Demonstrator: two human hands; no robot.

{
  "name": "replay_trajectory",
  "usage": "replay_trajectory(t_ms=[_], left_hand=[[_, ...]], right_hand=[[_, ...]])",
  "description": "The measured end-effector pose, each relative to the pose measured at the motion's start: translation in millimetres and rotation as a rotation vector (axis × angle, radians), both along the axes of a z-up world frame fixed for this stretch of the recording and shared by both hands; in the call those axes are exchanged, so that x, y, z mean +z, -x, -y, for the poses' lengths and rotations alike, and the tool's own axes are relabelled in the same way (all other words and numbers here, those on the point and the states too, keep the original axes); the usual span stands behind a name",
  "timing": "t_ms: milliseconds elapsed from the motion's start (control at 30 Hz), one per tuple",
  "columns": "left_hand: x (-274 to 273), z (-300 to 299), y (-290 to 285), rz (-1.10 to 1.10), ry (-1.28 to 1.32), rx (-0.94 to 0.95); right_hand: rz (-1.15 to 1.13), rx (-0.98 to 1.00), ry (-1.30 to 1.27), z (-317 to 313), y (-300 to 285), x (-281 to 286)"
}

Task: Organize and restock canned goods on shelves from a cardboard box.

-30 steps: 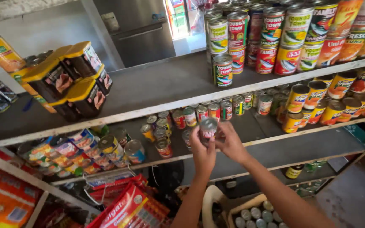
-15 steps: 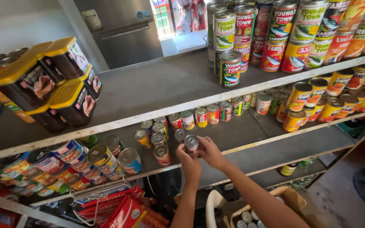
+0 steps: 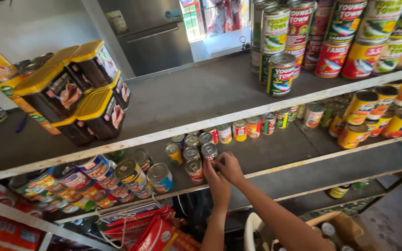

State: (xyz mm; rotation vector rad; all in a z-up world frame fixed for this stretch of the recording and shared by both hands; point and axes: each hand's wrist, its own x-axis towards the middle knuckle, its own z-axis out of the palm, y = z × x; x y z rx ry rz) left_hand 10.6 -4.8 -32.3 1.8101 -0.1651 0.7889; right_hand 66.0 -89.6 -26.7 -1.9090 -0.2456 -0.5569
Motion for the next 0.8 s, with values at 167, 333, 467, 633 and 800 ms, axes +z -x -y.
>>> replay_trajectory(t_ms=[167, 333, 467, 633, 800], left_hand=[[-23, -6, -10, -0.053, -0.047, -0.061], [-11, -3, 9, -0.154, -0.037, -0.134], [37, 25, 29, -0.098, 0.204, -0.255], [133, 78, 54, 0.063, 0.274, -0.396], [223, 120, 60, 0.225, 0.04, -0.342]], right_hand=[[0.088, 0.031, 0.094, 1, -8, -17], [0.022, 0.133, 0.027, 16, 18, 8], [-0.178, 0.203, -0.166, 49, 63, 65], [-0.012, 0.3, -0.211, 114, 102, 159], [0.106, 0.316, -0.211, 177, 113, 250]])
